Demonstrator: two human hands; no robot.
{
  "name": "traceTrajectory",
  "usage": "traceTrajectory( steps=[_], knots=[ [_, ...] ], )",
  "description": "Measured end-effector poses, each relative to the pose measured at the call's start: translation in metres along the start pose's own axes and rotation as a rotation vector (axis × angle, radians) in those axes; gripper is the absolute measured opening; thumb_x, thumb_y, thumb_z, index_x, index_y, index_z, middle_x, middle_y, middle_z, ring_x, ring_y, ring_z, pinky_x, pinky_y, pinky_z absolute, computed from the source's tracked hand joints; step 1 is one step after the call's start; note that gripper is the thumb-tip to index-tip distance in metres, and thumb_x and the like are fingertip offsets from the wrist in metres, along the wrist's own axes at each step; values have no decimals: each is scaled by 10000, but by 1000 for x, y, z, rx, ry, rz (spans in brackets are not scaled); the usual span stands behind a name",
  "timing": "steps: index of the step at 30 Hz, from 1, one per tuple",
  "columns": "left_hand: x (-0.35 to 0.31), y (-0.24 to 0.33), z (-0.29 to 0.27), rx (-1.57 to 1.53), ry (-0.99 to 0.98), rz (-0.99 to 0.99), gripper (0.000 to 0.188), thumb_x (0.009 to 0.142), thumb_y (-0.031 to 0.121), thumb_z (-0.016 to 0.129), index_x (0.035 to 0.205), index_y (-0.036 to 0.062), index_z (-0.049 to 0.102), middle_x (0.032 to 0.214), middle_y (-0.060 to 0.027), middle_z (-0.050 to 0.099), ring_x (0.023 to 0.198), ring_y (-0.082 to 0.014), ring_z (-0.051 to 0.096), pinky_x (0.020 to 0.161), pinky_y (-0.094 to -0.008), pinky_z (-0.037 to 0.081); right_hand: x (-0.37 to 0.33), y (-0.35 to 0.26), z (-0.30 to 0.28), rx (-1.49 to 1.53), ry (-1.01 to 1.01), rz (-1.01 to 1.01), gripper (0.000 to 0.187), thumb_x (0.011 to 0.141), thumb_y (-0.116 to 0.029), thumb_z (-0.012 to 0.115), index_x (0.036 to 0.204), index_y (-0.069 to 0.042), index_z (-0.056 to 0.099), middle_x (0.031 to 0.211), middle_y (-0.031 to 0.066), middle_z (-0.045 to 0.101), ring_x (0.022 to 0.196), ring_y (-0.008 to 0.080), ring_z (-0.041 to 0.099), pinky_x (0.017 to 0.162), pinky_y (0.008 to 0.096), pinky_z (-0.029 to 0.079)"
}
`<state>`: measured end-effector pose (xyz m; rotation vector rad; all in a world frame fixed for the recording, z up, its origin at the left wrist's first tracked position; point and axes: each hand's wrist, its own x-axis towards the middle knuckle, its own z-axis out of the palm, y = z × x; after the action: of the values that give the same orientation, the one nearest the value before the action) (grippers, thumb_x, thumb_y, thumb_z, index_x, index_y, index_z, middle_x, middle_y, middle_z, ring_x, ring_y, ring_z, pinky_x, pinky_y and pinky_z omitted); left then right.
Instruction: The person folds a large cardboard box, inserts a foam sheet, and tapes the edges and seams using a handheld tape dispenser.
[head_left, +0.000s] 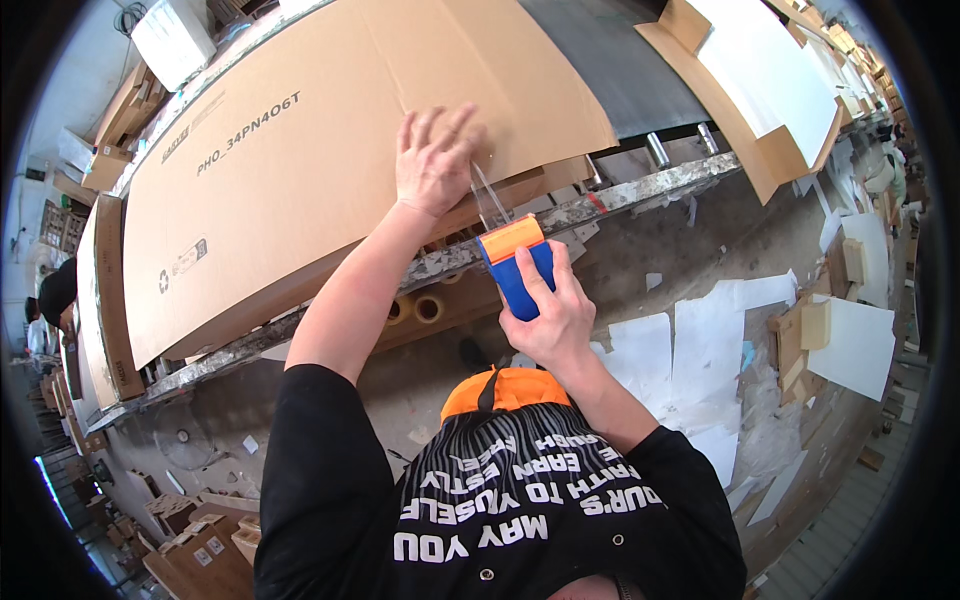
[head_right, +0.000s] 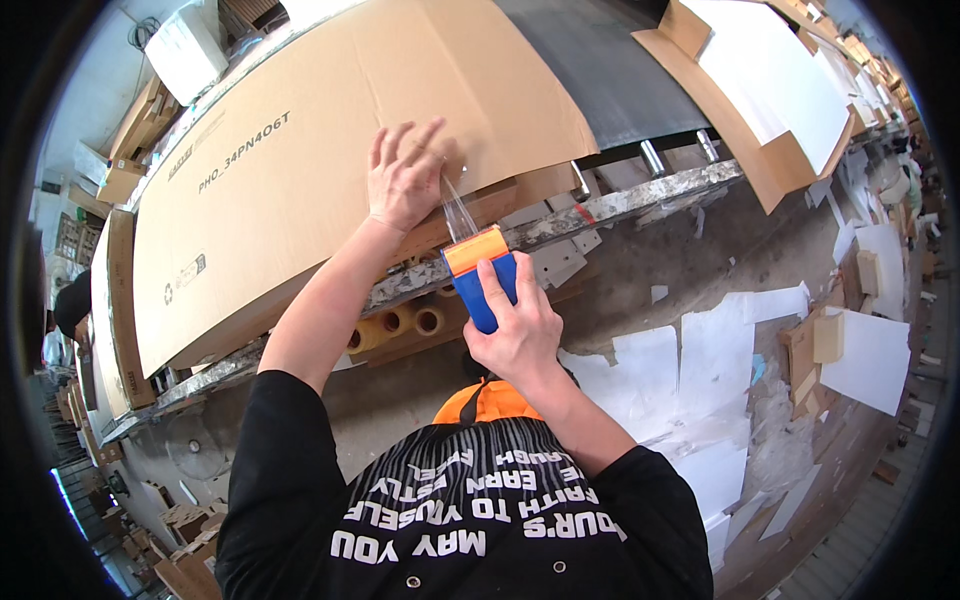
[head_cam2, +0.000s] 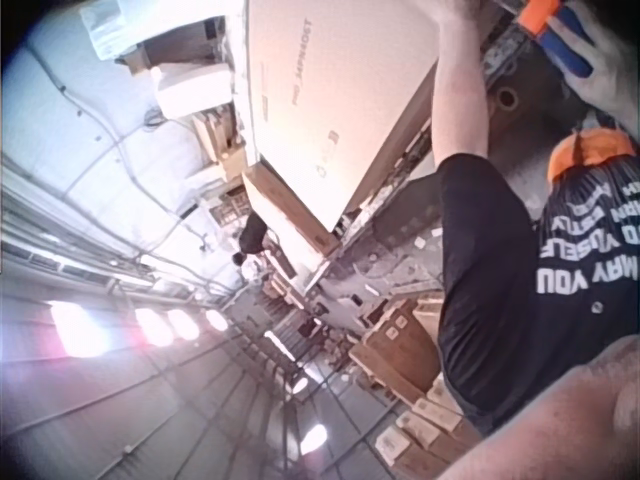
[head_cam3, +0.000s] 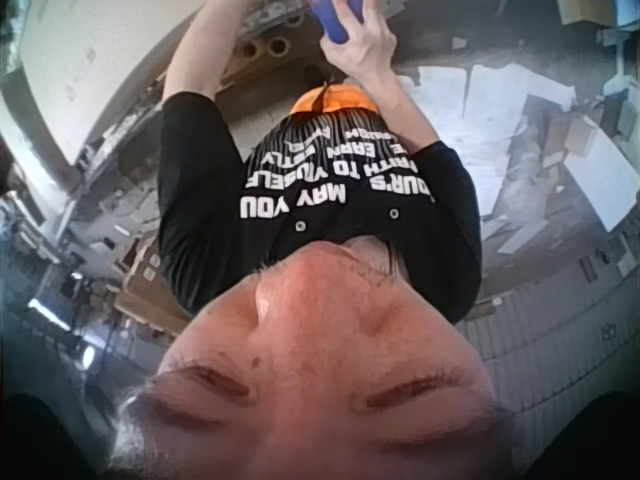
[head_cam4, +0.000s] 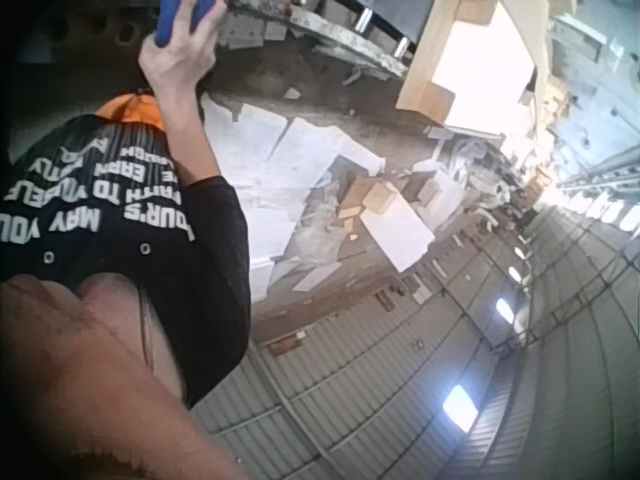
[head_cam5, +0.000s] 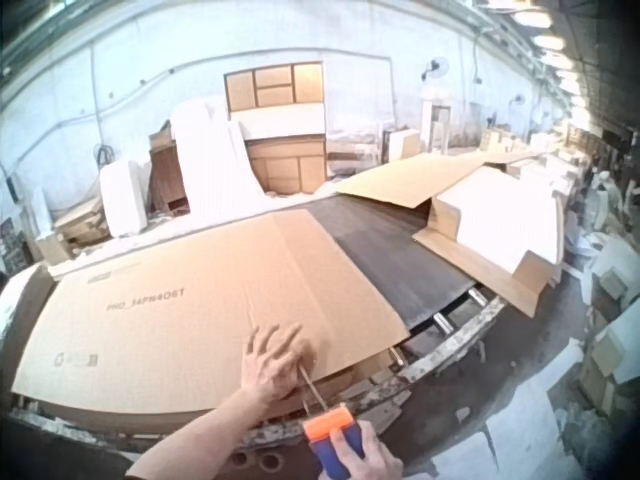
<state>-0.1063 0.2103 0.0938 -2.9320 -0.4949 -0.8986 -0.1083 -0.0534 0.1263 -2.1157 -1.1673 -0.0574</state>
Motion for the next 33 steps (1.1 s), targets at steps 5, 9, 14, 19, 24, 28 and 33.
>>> traceTrajectory(
  steps=[5,9,14,19,24,28,33],
  knots=[
    [-11,-17,11,-161,-49,62,246,828,233,725,1062,175,774,1218,36,723,1173,-232,602,1054,-437,467,-21,-10,-2,-29,-11,22,682,639,-147,788,1305,-107,647,1358,206,519,932,375,688,710,435,589],
    [-13,-15,-4,-167,-248,48,619,838,573,648,1266,128,698,1363,-8,646,1301,-290,518,1126,-466,412,-21,-19,-6,-79,-24,62,624,687,-181,797,1287,-82,657,1341,219,540,954,392,694,716,433,586],
    [-16,-6,-29,-57,-494,121,954,891,750,469,1522,38,401,1601,-89,368,1491,-335,278,1248,-536,149,-14,-13,12,-176,-206,138,609,708,-241,776,1287,-101,649,1313,220,542,917,405,693,734,452,583],
    [-18,-2,-26,6,-564,135,959,911,692,496,1576,37,274,1648,-112,262,1538,-337,174,1252,-551,120,49,0,50,-334,-506,187,659,676,-314,745,1290,-101,635,1245,274,562,859,413,709,746,476,593],
    [-15,0,-26,45,-580,129,934,917,646,524,1572,27,277,1653,-125,243,1537,-332,185,1236,-603,115,86,-41,80,-755,-630,-37,351,654,-266,732,898,-13,749,934,232,682,835,310,716,734,384,604],
    [-17,-6,-27,60,-591,131,1015,822,553,703,1569,19,270,1653,-129,242,1536,-329,193,1223,-625,144,98,-46,48,-543,-756,62,325,677,-278,723,906,-52,766,945,212,715,871,343,725,776,389,603],
    [-17,-7,-29,36,-547,99,1068,760,495,781,1566,18,268,1645,-132,258,1520,-328,235,1211,-625,183,64,57,34,715,-913,649,504,682,-170,673,1127,64,714,973,217,745,877,276,730,861,347,567]
  ],
)
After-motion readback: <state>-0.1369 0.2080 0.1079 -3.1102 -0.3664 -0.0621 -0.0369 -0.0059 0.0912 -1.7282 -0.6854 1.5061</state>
